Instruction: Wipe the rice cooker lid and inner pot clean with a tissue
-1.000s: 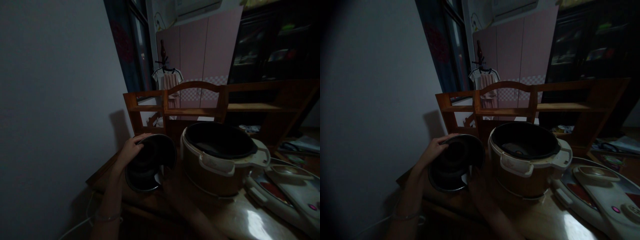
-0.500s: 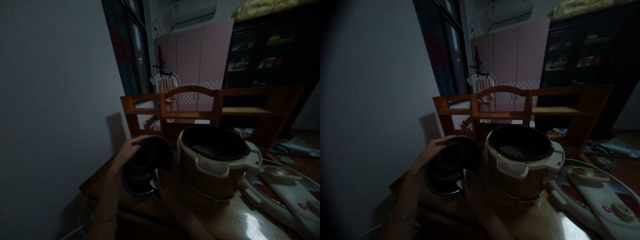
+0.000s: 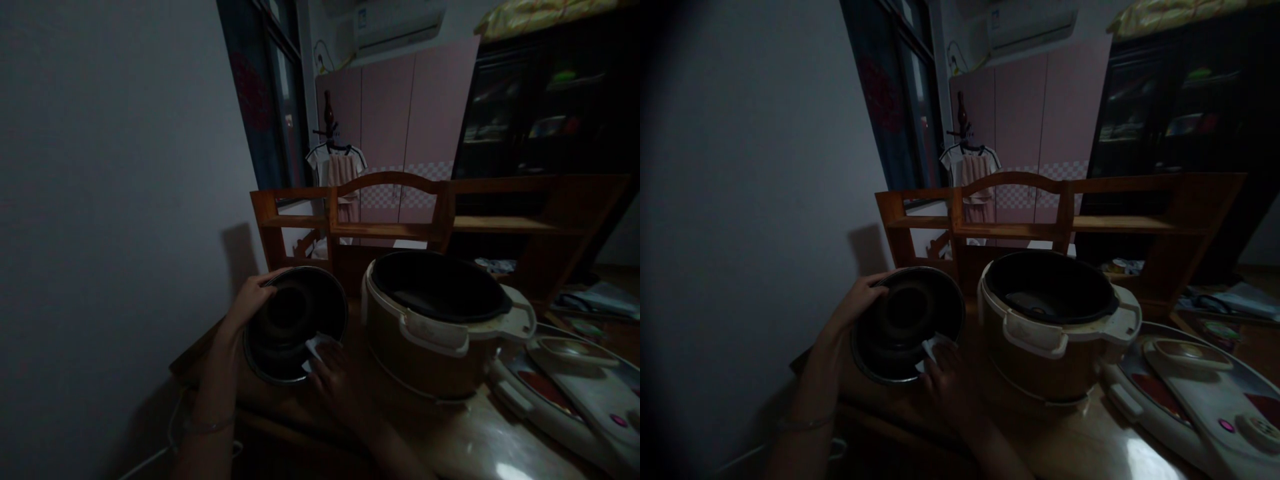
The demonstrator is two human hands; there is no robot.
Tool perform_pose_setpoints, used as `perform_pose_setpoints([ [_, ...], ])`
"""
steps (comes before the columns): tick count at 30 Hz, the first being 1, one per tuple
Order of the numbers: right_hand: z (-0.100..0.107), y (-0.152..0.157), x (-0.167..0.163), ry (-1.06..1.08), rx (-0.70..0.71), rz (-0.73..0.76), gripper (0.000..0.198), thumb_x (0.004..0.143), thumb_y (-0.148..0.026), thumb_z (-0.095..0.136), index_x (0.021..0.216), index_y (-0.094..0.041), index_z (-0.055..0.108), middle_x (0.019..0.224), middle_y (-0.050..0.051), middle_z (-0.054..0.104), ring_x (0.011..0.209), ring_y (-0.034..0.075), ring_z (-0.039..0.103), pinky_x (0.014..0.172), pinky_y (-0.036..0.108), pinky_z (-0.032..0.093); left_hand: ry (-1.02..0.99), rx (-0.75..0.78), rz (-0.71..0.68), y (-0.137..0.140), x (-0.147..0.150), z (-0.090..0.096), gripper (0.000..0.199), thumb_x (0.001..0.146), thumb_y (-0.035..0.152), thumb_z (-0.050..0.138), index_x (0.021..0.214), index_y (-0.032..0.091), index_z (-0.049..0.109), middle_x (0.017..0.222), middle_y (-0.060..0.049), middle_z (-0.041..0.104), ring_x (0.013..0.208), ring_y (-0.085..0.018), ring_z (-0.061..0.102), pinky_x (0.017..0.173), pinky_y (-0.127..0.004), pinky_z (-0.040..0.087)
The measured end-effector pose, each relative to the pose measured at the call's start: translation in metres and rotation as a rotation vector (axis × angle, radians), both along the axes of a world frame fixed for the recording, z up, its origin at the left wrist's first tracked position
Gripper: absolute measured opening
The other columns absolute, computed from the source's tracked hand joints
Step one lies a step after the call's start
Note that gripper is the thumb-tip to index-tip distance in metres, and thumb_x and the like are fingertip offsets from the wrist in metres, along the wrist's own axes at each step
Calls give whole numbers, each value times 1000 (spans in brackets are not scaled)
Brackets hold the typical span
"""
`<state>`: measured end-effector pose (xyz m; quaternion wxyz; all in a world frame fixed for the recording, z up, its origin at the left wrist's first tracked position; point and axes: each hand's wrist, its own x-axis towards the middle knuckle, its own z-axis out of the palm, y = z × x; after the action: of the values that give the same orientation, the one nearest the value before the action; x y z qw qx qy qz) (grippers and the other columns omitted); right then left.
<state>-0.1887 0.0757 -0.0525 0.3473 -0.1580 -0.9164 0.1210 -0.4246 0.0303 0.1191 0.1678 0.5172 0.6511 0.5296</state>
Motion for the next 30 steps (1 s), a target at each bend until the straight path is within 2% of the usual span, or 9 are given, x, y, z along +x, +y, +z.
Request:
perform_pose_setpoints([
  [3, 2, 0, 2, 5, 5, 13, 29, 99, -28, 53, 127, -25, 61, 137, 8, 58, 134, 26, 48, 114, 49, 40, 3, -3, 13, 0, 0, -2, 70, 63, 14, 51, 131, 22, 65, 118, 0, 73, 108, -24, 67, 89, -30, 54],
  [8, 3, -2, 2, 8, -2, 1, 37, 99, -27, 51, 136, -27, 54, 140, 6, 57, 135, 25, 46, 115, 48, 39, 46, -14, 41, 3, -7, -5, 68, 64, 16, 52, 130, 22, 66, 113, 0, 75, 102, -25, 70, 87, -31, 55],
  [15, 3, -3, 3, 8, -12, -4, 35, 100, -26, 50, 135, -27, 55, 139, 5, 57, 137, 24, 45, 117, 48, 37, 159, -7, 61, 14, -9, 1, 53, 68, 23, 62, 119, 21, 73, 112, -2, 75, 105, -27, 69, 98, -34, 49],
  [20, 3, -4, 5, -3, -20, -11, 34, 100, -26, 50, 134, -27, 56, 140, 5, 57, 136, 22, 45, 118, 45, 36, 151, -29, 52, 16, -6, 1, 53, 68, 30, 69, 120, 23, 72, 113, -2, 75, 106, -27, 68, 101, -34, 47],
  [25, 6, -5, 7, 12, -36, 3, 40, 99, -27, 53, 139, -28, 53, 141, 5, 58, 136, 21, 46, 114, 43, 41, 176, -57, 13, 17, 11, 9, 53, 68, 25, 66, 121, 24, 72, 112, 0, 75, 107, -27, 68, 100, -34, 48],
  [30, 10, -6, 5, 41, -74, -3, 35, 99, -23, 50, 133, -29, 60, 131, 5, 65, 124, 21, 59, 105, 39, 49, 221, -50, -67, 23, 29, 17, 50, 67, 20, 62, 115, 25, 75, 113, 1, 75, 106, -24, 69, 99, -31, 49],
])
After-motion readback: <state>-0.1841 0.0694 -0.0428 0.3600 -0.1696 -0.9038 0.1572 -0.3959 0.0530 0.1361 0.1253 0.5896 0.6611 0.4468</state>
